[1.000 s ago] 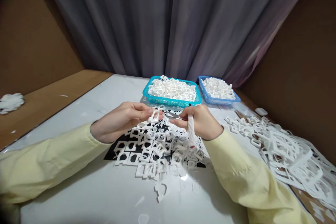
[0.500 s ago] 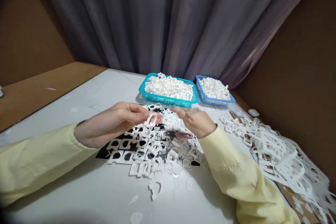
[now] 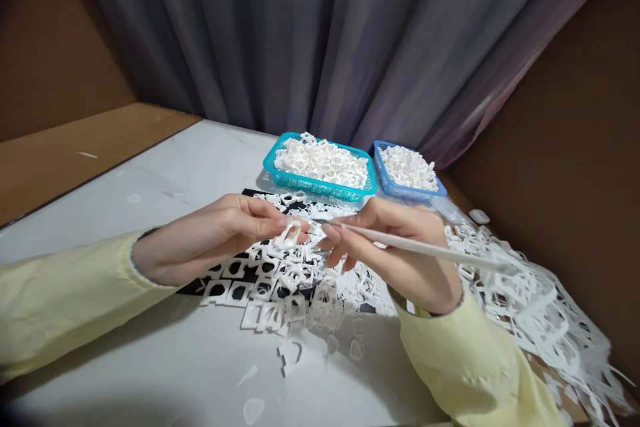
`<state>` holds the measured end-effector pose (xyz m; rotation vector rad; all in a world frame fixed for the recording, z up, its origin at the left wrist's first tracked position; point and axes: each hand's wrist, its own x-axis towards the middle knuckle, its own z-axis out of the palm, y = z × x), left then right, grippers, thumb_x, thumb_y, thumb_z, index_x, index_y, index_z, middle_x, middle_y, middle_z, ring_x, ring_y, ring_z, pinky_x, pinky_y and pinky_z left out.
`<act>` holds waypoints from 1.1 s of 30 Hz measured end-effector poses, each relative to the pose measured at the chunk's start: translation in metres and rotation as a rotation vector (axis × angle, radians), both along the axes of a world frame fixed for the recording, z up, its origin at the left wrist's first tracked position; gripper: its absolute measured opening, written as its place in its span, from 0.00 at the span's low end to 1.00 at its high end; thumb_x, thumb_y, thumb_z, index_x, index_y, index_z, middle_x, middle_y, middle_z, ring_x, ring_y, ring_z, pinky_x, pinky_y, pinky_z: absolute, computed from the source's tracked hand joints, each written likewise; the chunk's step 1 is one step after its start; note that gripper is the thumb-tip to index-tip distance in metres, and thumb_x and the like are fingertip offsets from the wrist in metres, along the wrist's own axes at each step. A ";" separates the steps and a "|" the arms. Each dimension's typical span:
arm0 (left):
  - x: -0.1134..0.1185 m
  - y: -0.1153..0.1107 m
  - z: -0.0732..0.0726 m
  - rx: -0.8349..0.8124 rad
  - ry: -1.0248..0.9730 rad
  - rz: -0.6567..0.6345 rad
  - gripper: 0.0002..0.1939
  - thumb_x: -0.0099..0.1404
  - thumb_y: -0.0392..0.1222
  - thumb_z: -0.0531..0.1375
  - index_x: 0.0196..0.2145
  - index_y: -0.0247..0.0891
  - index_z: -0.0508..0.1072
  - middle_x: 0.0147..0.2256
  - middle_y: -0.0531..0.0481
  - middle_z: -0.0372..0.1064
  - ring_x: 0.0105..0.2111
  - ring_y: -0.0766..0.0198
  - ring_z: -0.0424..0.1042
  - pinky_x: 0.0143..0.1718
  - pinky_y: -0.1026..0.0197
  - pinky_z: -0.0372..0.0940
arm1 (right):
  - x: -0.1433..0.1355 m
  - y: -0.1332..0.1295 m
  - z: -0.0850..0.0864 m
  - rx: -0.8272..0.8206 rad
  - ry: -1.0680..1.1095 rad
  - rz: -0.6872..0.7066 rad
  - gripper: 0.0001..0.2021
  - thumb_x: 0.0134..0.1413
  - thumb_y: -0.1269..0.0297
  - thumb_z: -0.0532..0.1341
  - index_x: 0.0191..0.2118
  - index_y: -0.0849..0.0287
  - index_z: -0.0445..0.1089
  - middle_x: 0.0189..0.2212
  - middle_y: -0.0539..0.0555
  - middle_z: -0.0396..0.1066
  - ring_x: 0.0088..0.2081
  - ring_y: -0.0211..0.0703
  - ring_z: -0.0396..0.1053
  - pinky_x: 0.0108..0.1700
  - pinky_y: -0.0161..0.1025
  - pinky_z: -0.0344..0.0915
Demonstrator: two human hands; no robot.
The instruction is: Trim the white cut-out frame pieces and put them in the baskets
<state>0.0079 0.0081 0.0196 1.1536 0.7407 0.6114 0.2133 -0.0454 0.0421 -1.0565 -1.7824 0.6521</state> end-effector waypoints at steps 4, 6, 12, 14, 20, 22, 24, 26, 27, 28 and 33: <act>0.000 -0.001 -0.002 -0.030 -0.032 -0.029 0.06 0.57 0.40 0.63 0.25 0.35 0.76 0.33 0.49 0.73 0.40 0.61 0.67 0.47 0.58 0.53 | 0.004 -0.001 -0.004 0.170 -0.171 0.083 0.05 0.44 0.73 0.67 0.28 0.57 0.74 0.29 0.51 0.77 0.27 0.42 0.76 0.27 0.35 0.76; -0.001 -0.001 -0.004 -0.034 -0.039 -0.026 0.06 0.57 0.40 0.63 0.25 0.35 0.76 0.31 0.50 0.73 0.38 0.64 0.67 0.46 0.60 0.53 | 0.002 -0.002 -0.006 0.249 -0.240 0.103 0.06 0.45 0.75 0.66 0.30 0.57 0.74 0.34 0.52 0.77 0.33 0.44 0.76 0.34 0.36 0.77; 0.001 0.001 -0.007 -0.101 -0.037 0.011 0.03 0.55 0.37 0.64 0.25 0.36 0.77 0.28 0.53 0.72 0.32 0.68 0.66 0.42 0.63 0.55 | -0.009 -0.002 -0.014 0.514 -0.371 0.042 0.05 0.48 0.76 0.63 0.29 0.59 0.71 0.37 0.55 0.77 0.32 0.39 0.76 0.30 0.29 0.74; 0.001 0.001 -0.007 -0.118 -0.064 0.004 0.04 0.55 0.36 0.63 0.23 0.36 0.76 0.26 0.54 0.71 0.30 0.69 0.65 0.41 0.64 0.55 | -0.011 -0.001 -0.016 0.538 -0.379 0.026 0.06 0.48 0.76 0.63 0.26 0.59 0.70 0.35 0.54 0.77 0.31 0.38 0.76 0.30 0.27 0.73; 0.001 0.002 -0.009 -0.169 -0.171 -0.090 0.08 0.60 0.35 0.60 0.25 0.33 0.77 0.27 0.51 0.71 0.30 0.69 0.65 0.38 0.66 0.57 | -0.010 -0.002 -0.017 0.422 -0.354 0.051 0.08 0.50 0.77 0.62 0.24 0.60 0.68 0.26 0.52 0.76 0.39 0.44 0.75 0.30 0.26 0.72; 0.002 0.004 -0.010 -0.174 -0.196 -0.120 0.09 0.60 0.35 0.59 0.25 0.33 0.76 0.28 0.51 0.71 0.31 0.69 0.65 0.39 0.65 0.57 | -0.009 -0.003 -0.016 0.410 -0.368 0.063 0.08 0.50 0.78 0.61 0.25 0.60 0.68 0.27 0.53 0.77 0.40 0.44 0.75 0.30 0.25 0.71; 0.002 0.005 -0.012 -0.178 -0.217 -0.140 0.09 0.60 0.35 0.59 0.25 0.33 0.76 0.28 0.50 0.71 0.32 0.68 0.66 0.41 0.64 0.57 | -0.009 -0.003 -0.015 0.402 -0.390 0.060 0.08 0.50 0.77 0.61 0.25 0.60 0.68 0.29 0.53 0.77 0.40 0.43 0.75 0.30 0.25 0.71; 0.001 0.005 -0.012 -0.183 -0.223 -0.154 0.09 0.61 0.36 0.58 0.26 0.33 0.76 0.29 0.49 0.71 0.33 0.67 0.66 0.42 0.63 0.57 | -0.010 -0.003 -0.015 0.412 -0.408 0.039 0.08 0.51 0.76 0.60 0.25 0.59 0.67 0.29 0.53 0.77 0.38 0.42 0.76 0.29 0.25 0.70; 0.001 0.005 -0.012 -0.188 -0.221 -0.157 0.09 0.61 0.36 0.58 0.27 0.33 0.77 0.30 0.49 0.72 0.34 0.66 0.67 0.43 0.63 0.57 | -0.010 -0.002 -0.016 0.421 -0.415 0.026 0.08 0.52 0.76 0.60 0.24 0.59 0.66 0.29 0.52 0.77 0.36 0.41 0.76 0.28 0.25 0.70; 0.001 0.004 -0.012 -0.195 -0.219 -0.159 0.08 0.61 0.37 0.58 0.29 0.33 0.77 0.31 0.48 0.72 0.35 0.65 0.67 0.44 0.62 0.57 | -0.011 -0.002 -0.016 0.433 -0.419 0.016 0.09 0.52 0.75 0.60 0.24 0.59 0.66 0.28 0.52 0.77 0.35 0.41 0.76 0.28 0.25 0.70; 0.000 0.003 -0.010 -0.204 -0.214 -0.162 0.10 0.61 0.39 0.58 0.34 0.33 0.78 0.36 0.44 0.74 0.42 0.60 0.68 0.48 0.60 0.57 | -0.013 0.000 -0.018 0.482 -0.433 0.014 0.11 0.53 0.76 0.59 0.23 0.58 0.63 0.22 0.49 0.74 0.38 0.43 0.75 0.28 0.25 0.71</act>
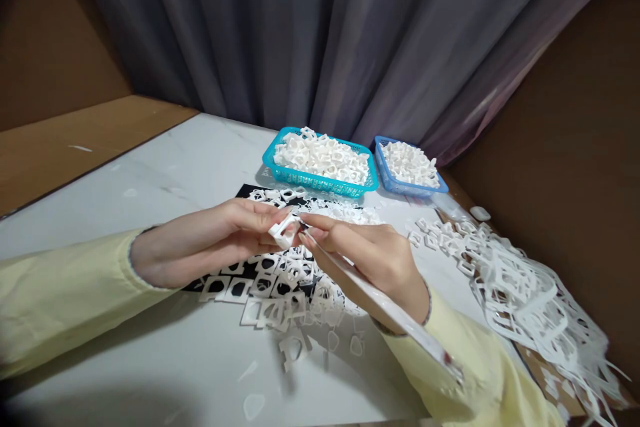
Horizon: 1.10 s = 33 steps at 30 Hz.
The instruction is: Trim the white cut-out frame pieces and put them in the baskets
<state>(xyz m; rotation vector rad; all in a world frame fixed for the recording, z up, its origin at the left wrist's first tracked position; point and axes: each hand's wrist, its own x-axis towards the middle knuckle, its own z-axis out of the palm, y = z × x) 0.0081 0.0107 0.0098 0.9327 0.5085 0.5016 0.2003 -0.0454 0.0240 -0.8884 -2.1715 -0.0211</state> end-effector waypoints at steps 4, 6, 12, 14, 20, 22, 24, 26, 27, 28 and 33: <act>0.000 -0.001 0.002 -0.007 0.017 0.007 0.09 0.60 0.39 0.58 0.34 0.34 0.78 0.37 0.44 0.74 0.42 0.59 0.69 0.47 0.60 0.58 | 0.000 0.001 -0.002 0.035 -0.028 -0.019 0.10 0.54 0.75 0.58 0.24 0.57 0.63 0.25 0.49 0.76 0.35 0.40 0.76 0.30 0.27 0.72; 0.000 -0.001 0.002 -0.011 0.018 0.008 0.09 0.60 0.38 0.58 0.33 0.34 0.78 0.37 0.44 0.74 0.42 0.60 0.69 0.48 0.60 0.58 | 0.001 0.002 -0.003 0.067 -0.054 -0.021 0.10 0.54 0.74 0.58 0.24 0.57 0.63 0.26 0.50 0.76 0.34 0.40 0.76 0.30 0.27 0.73; 0.001 0.000 0.000 -0.009 0.005 -0.005 0.10 0.61 0.40 0.58 0.29 0.33 0.77 0.34 0.46 0.72 0.39 0.62 0.67 0.47 0.60 0.58 | 0.002 0.003 -0.003 0.126 -0.149 0.034 0.07 0.53 0.76 0.59 0.27 0.60 0.64 0.35 0.58 0.76 0.38 0.42 0.75 0.31 0.30 0.72; 0.001 0.000 0.000 -0.017 0.002 -0.007 0.10 0.61 0.40 0.58 0.27 0.34 0.76 0.32 0.48 0.71 0.37 0.64 0.67 0.46 0.61 0.57 | 0.002 0.002 0.000 0.108 -0.187 0.026 0.05 0.53 0.76 0.59 0.29 0.62 0.65 0.41 0.62 0.74 0.35 0.41 0.75 0.31 0.34 0.72; 0.001 0.000 -0.001 -0.038 0.003 -0.001 0.08 0.58 0.36 0.60 0.22 0.35 0.73 0.28 0.50 0.68 0.34 0.65 0.65 0.44 0.61 0.57 | 0.004 0.003 0.004 0.163 -0.304 0.080 0.02 0.55 0.76 0.57 0.33 0.65 0.65 0.43 0.66 0.73 0.31 0.41 0.73 0.29 0.37 0.72; 0.001 0.000 -0.001 -0.044 0.003 -0.007 0.08 0.58 0.36 0.60 0.22 0.35 0.73 0.27 0.50 0.68 0.34 0.64 0.65 0.44 0.61 0.57 | 0.005 0.005 0.002 0.197 -0.342 0.079 0.02 0.54 0.76 0.58 0.34 0.65 0.66 0.43 0.65 0.73 0.31 0.41 0.73 0.30 0.37 0.72; 0.001 0.000 -0.002 -0.042 0.005 -0.018 0.07 0.59 0.37 0.60 0.24 0.35 0.74 0.29 0.49 0.69 0.35 0.64 0.65 0.44 0.61 0.57 | 0.005 0.006 0.000 0.227 -0.367 0.082 0.02 0.54 0.77 0.58 0.34 0.65 0.66 0.44 0.66 0.72 0.31 0.41 0.73 0.31 0.38 0.72; 0.001 0.001 -0.002 -0.035 0.011 -0.023 0.08 0.60 0.39 0.59 0.27 0.35 0.75 0.32 0.48 0.69 0.37 0.64 0.65 0.45 0.61 0.56 | 0.005 0.007 -0.002 0.264 -0.392 0.094 0.03 0.54 0.77 0.57 0.32 0.65 0.66 0.44 0.69 0.72 0.33 0.44 0.74 0.31 0.39 0.72; 0.001 0.001 -0.003 -0.033 0.016 -0.020 0.08 0.60 0.40 0.59 0.28 0.35 0.75 0.33 0.48 0.69 0.38 0.63 0.65 0.47 0.60 0.56 | 0.004 0.008 -0.003 0.285 -0.412 0.099 0.04 0.54 0.78 0.57 0.31 0.65 0.66 0.44 0.70 0.71 0.35 0.46 0.74 0.32 0.40 0.72; 0.001 0.001 -0.003 -0.037 0.022 -0.013 0.08 0.60 0.41 0.59 0.28 0.35 0.75 0.34 0.47 0.70 0.39 0.62 0.65 0.48 0.59 0.56 | 0.004 0.008 -0.004 0.313 -0.430 0.102 0.05 0.54 0.78 0.56 0.29 0.65 0.66 0.43 0.71 0.71 0.38 0.48 0.74 0.33 0.41 0.73; 0.000 0.003 -0.003 -0.069 0.036 0.012 0.08 0.59 0.42 0.59 0.29 0.35 0.75 0.35 0.46 0.71 0.40 0.60 0.66 0.49 0.56 0.55 | 0.002 0.011 -0.011 0.433 -0.438 0.107 0.06 0.53 0.79 0.56 0.27 0.66 0.66 0.42 0.75 0.71 0.47 0.55 0.70 0.41 0.46 0.73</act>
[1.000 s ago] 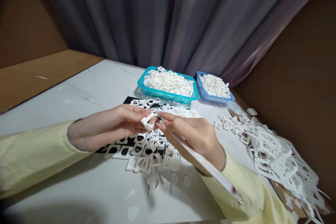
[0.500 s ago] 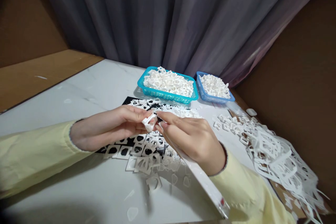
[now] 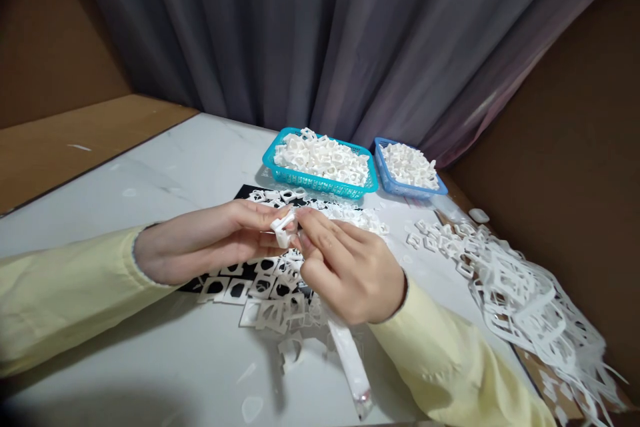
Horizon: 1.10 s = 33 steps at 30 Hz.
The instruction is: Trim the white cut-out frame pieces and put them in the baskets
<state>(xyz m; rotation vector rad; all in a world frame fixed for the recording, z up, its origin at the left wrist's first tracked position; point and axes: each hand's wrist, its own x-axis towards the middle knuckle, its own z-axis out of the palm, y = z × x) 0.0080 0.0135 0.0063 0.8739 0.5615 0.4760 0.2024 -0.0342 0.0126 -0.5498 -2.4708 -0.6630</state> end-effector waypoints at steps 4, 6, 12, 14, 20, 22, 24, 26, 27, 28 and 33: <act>0.001 -0.001 -0.001 0.033 -0.013 -0.027 0.07 0.59 0.38 0.59 0.29 0.34 0.76 0.34 0.47 0.72 0.37 0.64 0.66 0.45 0.61 0.57 | -0.002 0.006 -0.006 0.019 0.051 0.014 0.06 0.52 0.79 0.56 0.28 0.67 0.67 0.41 0.76 0.71 0.48 0.56 0.69 0.45 0.46 0.71; 0.002 -0.002 -0.002 0.021 -0.001 -0.046 0.07 0.59 0.37 0.60 0.27 0.34 0.76 0.32 0.47 0.72 0.36 0.64 0.67 0.44 0.61 0.57 | -0.002 0.009 -0.008 0.004 0.101 0.001 0.05 0.53 0.78 0.56 0.30 0.67 0.67 0.41 0.74 0.71 0.48 0.54 0.69 0.46 0.44 0.71; 0.001 -0.006 0.006 0.169 0.029 0.031 0.08 0.60 0.38 0.59 0.27 0.34 0.75 0.32 0.47 0.72 0.37 0.63 0.68 0.45 0.60 0.57 | 0.004 0.010 -0.006 -0.170 0.452 -0.161 0.05 0.54 0.73 0.58 0.33 0.55 0.67 0.39 0.55 0.76 0.37 0.44 0.76 0.33 0.34 0.76; -0.001 -0.009 0.011 0.230 0.067 0.087 0.08 0.60 0.39 0.59 0.26 0.34 0.74 0.32 0.48 0.71 0.37 0.63 0.68 0.44 0.60 0.57 | 0.006 0.005 -0.002 -0.182 0.540 -0.146 0.08 0.51 0.73 0.62 0.26 0.55 0.64 0.31 0.51 0.77 0.38 0.49 0.75 0.29 0.36 0.76; 0.002 -0.012 0.017 0.251 0.130 0.187 0.08 0.57 0.40 0.62 0.24 0.34 0.72 0.28 0.51 0.70 0.33 0.64 0.67 0.39 0.60 0.57 | 0.009 -0.009 0.013 -0.346 0.598 -0.106 0.12 0.47 0.72 0.65 0.22 0.54 0.62 0.21 0.49 0.74 0.38 0.52 0.75 0.23 0.35 0.74; 0.002 -0.011 0.015 0.268 0.134 0.197 0.08 0.57 0.40 0.62 0.24 0.34 0.71 0.28 0.52 0.69 0.32 0.65 0.66 0.38 0.61 0.56 | 0.009 -0.011 0.016 -0.352 0.556 -0.096 0.11 0.47 0.72 0.66 0.23 0.54 0.63 0.18 0.47 0.73 0.38 0.51 0.75 0.22 0.33 0.73; 0.002 -0.011 0.014 0.296 0.143 0.201 0.08 0.57 0.40 0.62 0.24 0.34 0.71 0.27 0.51 0.69 0.32 0.65 0.66 0.38 0.61 0.56 | 0.009 -0.012 0.016 -0.362 0.518 -0.079 0.11 0.45 0.73 0.67 0.25 0.53 0.64 0.20 0.47 0.74 0.38 0.51 0.75 0.24 0.33 0.74; 0.000 -0.011 0.013 0.321 0.158 0.197 0.07 0.57 0.40 0.62 0.25 0.34 0.71 0.28 0.51 0.70 0.33 0.64 0.66 0.38 0.60 0.56 | 0.009 -0.012 0.015 -0.367 0.497 -0.058 0.11 0.44 0.73 0.67 0.28 0.54 0.65 0.26 0.49 0.77 0.39 0.51 0.75 0.24 0.34 0.74; 0.000 -0.012 0.013 0.334 0.164 0.197 0.07 0.57 0.40 0.62 0.25 0.34 0.72 0.29 0.51 0.70 0.33 0.64 0.66 0.39 0.60 0.55 | 0.009 -0.012 0.015 -0.366 0.492 -0.052 0.10 0.44 0.73 0.67 0.29 0.54 0.66 0.30 0.50 0.77 0.39 0.50 0.75 0.23 0.34 0.73; -0.001 -0.012 0.013 0.346 0.170 0.198 0.06 0.57 0.40 0.61 0.26 0.34 0.72 0.29 0.51 0.70 0.33 0.64 0.66 0.39 0.59 0.55 | 0.008 -0.012 0.014 -0.363 0.493 -0.047 0.10 0.44 0.73 0.67 0.29 0.54 0.66 0.33 0.50 0.77 0.38 0.49 0.75 0.23 0.33 0.73; -0.001 -0.013 0.013 0.389 0.180 0.204 0.07 0.57 0.40 0.61 0.25 0.34 0.72 0.28 0.52 0.69 0.33 0.64 0.66 0.41 0.58 0.54 | 0.004 -0.013 0.011 -0.356 0.507 -0.040 0.08 0.47 0.76 0.65 0.31 0.56 0.68 0.32 0.52 0.77 0.38 0.45 0.76 0.24 0.30 0.71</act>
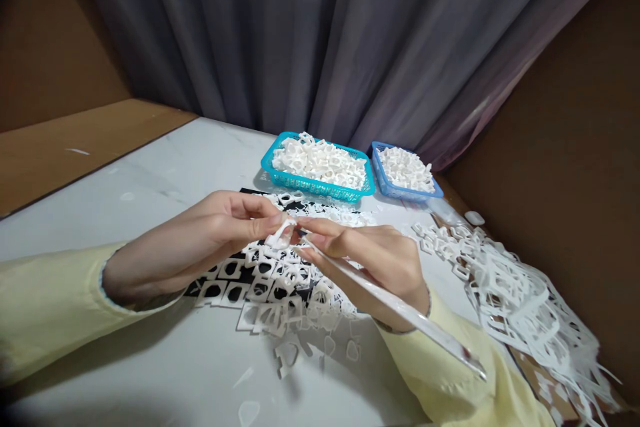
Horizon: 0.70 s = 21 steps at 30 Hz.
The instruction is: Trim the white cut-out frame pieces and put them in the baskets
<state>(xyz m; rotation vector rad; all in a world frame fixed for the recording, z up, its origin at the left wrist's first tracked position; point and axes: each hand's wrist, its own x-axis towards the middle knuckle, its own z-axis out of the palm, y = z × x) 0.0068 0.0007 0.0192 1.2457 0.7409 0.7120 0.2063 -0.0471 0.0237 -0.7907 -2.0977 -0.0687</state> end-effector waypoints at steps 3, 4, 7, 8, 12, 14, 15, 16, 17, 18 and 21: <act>0.001 0.000 0.000 0.014 -0.001 0.007 0.07 0.58 0.40 0.61 0.25 0.34 0.72 0.28 0.52 0.69 0.33 0.64 0.65 0.40 0.59 0.54 | -0.002 0.000 -0.001 0.003 0.005 -0.008 0.08 0.48 0.77 0.64 0.29 0.57 0.67 0.30 0.52 0.78 0.37 0.44 0.76 0.22 0.28 0.70; 0.001 -0.001 0.000 0.019 -0.004 0.011 0.07 0.58 0.40 0.61 0.25 0.34 0.72 0.27 0.52 0.69 0.33 0.64 0.65 0.40 0.59 0.54 | -0.003 0.001 -0.002 0.008 0.006 -0.002 0.08 0.48 0.77 0.64 0.28 0.57 0.67 0.31 0.53 0.77 0.37 0.45 0.76 0.22 0.28 0.69; 0.001 -0.001 0.000 0.033 -0.001 0.018 0.06 0.57 0.39 0.61 0.25 0.34 0.72 0.27 0.53 0.68 0.32 0.65 0.64 0.39 0.59 0.54 | -0.004 0.002 -0.004 0.045 0.013 0.006 0.09 0.47 0.78 0.64 0.27 0.58 0.65 0.35 0.53 0.77 0.36 0.46 0.76 0.20 0.29 0.68; 0.001 -0.001 -0.001 0.039 0.004 0.018 0.06 0.57 0.39 0.61 0.25 0.34 0.72 0.27 0.53 0.68 0.32 0.65 0.64 0.39 0.59 0.54 | -0.005 0.002 -0.005 0.058 0.008 0.003 0.09 0.47 0.78 0.64 0.26 0.59 0.65 0.36 0.53 0.77 0.35 0.46 0.76 0.20 0.29 0.68; 0.000 -0.001 -0.001 0.049 0.014 0.010 0.08 0.59 0.41 0.60 0.26 0.34 0.72 0.29 0.51 0.69 0.34 0.64 0.64 0.40 0.58 0.54 | -0.007 0.002 -0.006 0.106 -0.030 -0.033 0.09 0.48 0.78 0.64 0.27 0.58 0.65 0.36 0.53 0.77 0.34 0.44 0.76 0.22 0.29 0.69; 0.000 -0.001 -0.002 0.050 0.018 0.012 0.08 0.59 0.42 0.60 0.26 0.34 0.72 0.29 0.51 0.69 0.34 0.63 0.65 0.41 0.58 0.54 | -0.008 0.002 -0.006 0.143 -0.051 -0.050 0.08 0.49 0.78 0.63 0.27 0.58 0.65 0.36 0.53 0.77 0.34 0.42 0.76 0.22 0.28 0.68; 0.001 -0.002 -0.002 0.049 0.022 0.014 0.08 0.59 0.42 0.60 0.26 0.34 0.72 0.29 0.51 0.69 0.34 0.63 0.65 0.41 0.58 0.54 | -0.008 0.002 -0.006 0.166 -0.066 -0.062 0.08 0.49 0.77 0.62 0.27 0.59 0.64 0.37 0.53 0.77 0.34 0.41 0.76 0.21 0.27 0.67; 0.001 -0.002 -0.002 0.048 0.025 0.016 0.08 0.59 0.42 0.60 0.26 0.34 0.72 0.29 0.51 0.69 0.34 0.63 0.65 0.41 0.58 0.54 | -0.009 0.002 -0.006 0.188 -0.085 -0.069 0.09 0.50 0.77 0.62 0.26 0.59 0.64 0.36 0.54 0.77 0.34 0.41 0.76 0.20 0.27 0.66; 0.001 -0.002 -0.002 0.047 0.027 0.018 0.08 0.58 0.42 0.60 0.26 0.34 0.72 0.29 0.51 0.69 0.34 0.63 0.65 0.41 0.58 0.54 | -0.009 0.002 -0.006 0.206 -0.101 -0.075 0.09 0.50 0.77 0.62 0.25 0.59 0.63 0.36 0.54 0.77 0.33 0.40 0.76 0.20 0.27 0.65; 0.001 -0.002 -0.002 0.047 0.029 0.020 0.08 0.58 0.42 0.61 0.26 0.34 0.73 0.29 0.51 0.69 0.34 0.63 0.65 0.41 0.58 0.54 | -0.010 0.002 -0.006 0.216 -0.116 -0.078 0.10 0.50 0.77 0.62 0.23 0.59 0.63 0.35 0.54 0.77 0.32 0.39 0.76 0.20 0.27 0.65; 0.001 -0.002 -0.002 0.043 0.026 0.022 0.09 0.58 0.43 0.61 0.26 0.34 0.73 0.29 0.51 0.70 0.35 0.63 0.65 0.42 0.57 0.54 | -0.010 0.001 -0.005 0.213 -0.137 -0.075 0.11 0.49 0.78 0.62 0.22 0.60 0.62 0.33 0.55 0.77 0.30 0.38 0.76 0.21 0.27 0.65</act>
